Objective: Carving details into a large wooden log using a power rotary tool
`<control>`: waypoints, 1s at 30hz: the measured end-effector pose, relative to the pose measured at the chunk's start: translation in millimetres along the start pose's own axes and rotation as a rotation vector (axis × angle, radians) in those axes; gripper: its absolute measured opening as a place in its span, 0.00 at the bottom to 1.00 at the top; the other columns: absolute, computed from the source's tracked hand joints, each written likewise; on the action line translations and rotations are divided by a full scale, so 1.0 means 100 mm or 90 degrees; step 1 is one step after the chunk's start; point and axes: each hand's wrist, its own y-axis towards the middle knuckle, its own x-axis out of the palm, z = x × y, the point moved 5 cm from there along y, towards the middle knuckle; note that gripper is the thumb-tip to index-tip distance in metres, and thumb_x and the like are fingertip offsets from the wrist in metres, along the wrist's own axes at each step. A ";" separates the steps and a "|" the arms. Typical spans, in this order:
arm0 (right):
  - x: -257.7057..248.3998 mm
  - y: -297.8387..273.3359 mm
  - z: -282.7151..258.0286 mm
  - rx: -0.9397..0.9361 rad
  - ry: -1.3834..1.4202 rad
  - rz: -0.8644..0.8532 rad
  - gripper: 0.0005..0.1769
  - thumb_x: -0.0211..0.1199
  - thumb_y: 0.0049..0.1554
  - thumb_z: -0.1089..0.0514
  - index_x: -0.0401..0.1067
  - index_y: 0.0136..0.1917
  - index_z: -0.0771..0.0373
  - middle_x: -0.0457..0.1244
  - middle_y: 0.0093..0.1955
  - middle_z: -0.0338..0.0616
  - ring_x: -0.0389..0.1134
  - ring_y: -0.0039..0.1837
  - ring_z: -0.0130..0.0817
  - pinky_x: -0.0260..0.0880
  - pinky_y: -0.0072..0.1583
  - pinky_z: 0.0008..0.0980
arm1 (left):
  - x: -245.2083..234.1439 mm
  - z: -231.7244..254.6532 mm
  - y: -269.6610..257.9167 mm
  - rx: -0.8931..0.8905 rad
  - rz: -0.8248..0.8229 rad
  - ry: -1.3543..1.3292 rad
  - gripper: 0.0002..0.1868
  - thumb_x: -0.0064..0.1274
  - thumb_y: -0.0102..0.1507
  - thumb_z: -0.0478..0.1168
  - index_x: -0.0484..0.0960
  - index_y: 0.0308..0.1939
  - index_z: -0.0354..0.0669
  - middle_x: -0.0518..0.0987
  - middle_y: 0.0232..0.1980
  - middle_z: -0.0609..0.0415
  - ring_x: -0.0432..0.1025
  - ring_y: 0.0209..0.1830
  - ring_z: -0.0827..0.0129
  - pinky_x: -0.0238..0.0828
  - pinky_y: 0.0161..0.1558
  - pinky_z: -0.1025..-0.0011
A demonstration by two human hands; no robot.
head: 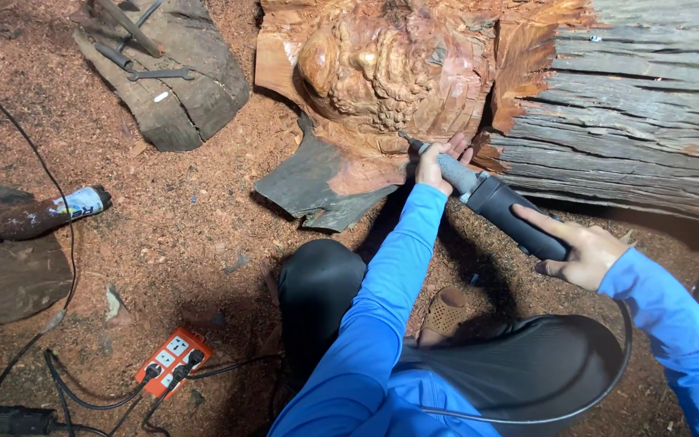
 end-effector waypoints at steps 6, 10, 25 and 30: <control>0.03 0.10 0.09 -0.027 -0.022 0.002 0.61 0.72 0.47 0.53 0.41 0.79 0.11 0.60 0.77 0.23 0.75 0.62 0.43 0.72 0.64 0.33 | 0.00 0.03 -0.03 0.001 -0.016 -0.009 0.05 0.46 0.60 0.35 0.71 0.39 0.41 0.79 0.61 0.36 0.74 0.61 0.53 0.74 0.63 0.48; -0.05 0.07 0.01 -0.003 -0.046 -0.011 0.60 0.72 0.47 0.49 0.41 0.80 0.10 0.68 0.68 0.23 0.78 0.55 0.42 0.72 0.61 0.31 | 0.01 0.05 -0.04 0.000 -0.015 -0.014 0.06 0.46 0.60 0.35 0.69 0.40 0.40 0.79 0.61 0.35 0.73 0.62 0.51 0.74 0.63 0.47; -0.02 -0.13 -0.15 0.084 -0.064 -0.019 0.57 0.67 0.52 0.46 0.38 0.81 0.08 0.77 0.44 0.35 0.79 0.48 0.37 0.72 0.57 0.30 | -0.03 0.01 0.10 -0.009 0.013 0.031 0.07 0.50 0.58 0.33 0.70 0.38 0.43 0.81 0.56 0.38 0.76 0.57 0.56 0.76 0.59 0.48; 0.14 -0.06 -0.01 0.055 0.037 0.004 0.59 0.70 0.50 0.52 0.42 0.82 0.12 0.74 0.36 0.40 0.74 0.37 0.35 0.72 0.55 0.25 | 0.02 0.00 0.07 0.014 0.037 0.059 0.06 0.52 0.57 0.32 0.71 0.34 0.44 0.82 0.52 0.37 0.77 0.54 0.54 0.78 0.56 0.51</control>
